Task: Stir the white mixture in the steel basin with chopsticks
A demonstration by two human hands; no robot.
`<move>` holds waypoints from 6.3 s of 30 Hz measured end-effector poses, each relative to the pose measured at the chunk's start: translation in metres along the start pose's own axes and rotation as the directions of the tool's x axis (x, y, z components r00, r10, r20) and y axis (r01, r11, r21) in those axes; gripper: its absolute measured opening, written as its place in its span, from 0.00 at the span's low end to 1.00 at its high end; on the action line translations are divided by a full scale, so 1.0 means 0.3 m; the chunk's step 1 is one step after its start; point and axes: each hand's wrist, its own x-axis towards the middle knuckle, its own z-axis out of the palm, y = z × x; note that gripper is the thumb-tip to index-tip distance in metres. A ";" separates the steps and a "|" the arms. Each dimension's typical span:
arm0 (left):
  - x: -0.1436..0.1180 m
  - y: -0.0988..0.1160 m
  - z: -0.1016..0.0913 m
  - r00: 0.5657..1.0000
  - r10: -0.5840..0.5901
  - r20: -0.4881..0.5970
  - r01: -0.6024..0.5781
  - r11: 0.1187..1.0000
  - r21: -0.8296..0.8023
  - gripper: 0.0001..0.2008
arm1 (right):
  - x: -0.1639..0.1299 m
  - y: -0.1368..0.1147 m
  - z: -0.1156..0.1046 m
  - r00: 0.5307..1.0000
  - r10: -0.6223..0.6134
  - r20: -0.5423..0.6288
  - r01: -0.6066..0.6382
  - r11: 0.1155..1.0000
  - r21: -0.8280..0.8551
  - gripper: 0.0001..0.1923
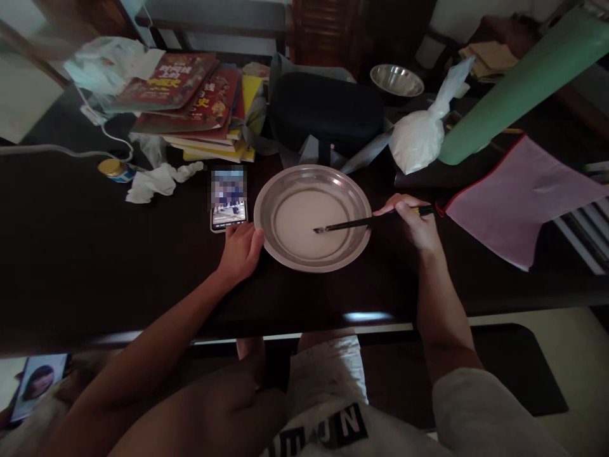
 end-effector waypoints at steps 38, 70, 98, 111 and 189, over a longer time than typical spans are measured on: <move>0.002 0.009 -0.008 1.000 -0.016 0.005 0.016 1.000 -0.025 0.31 | 0.000 0.002 0.001 1.000 0.019 -0.012 -0.019 1.000 0.002 0.13; 0.007 0.016 -0.011 1.000 -0.016 -0.009 0.016 0.999 -0.041 0.33 | 0.000 0.003 0.003 0.998 0.027 0.062 -0.026 1.000 -0.016 0.12; 0.004 0.007 -0.005 1.000 0.003 -0.004 -0.003 1.000 -0.021 0.31 | -0.001 0.001 0.003 0.998 0.036 0.048 -0.036 0.999 -0.021 0.14; 0.005 0.010 -0.009 1.000 -0.006 -0.011 0.005 1.000 -0.030 0.34 | -0.001 -0.002 0.004 0.997 0.032 0.066 -0.031 0.999 -0.024 0.11; 0.006 0.016 -0.012 1.000 -0.006 -0.014 0.006 1.000 -0.019 0.34 | -0.001 -0.002 0.001 0.999 0.044 0.033 -0.043 0.999 -0.031 0.12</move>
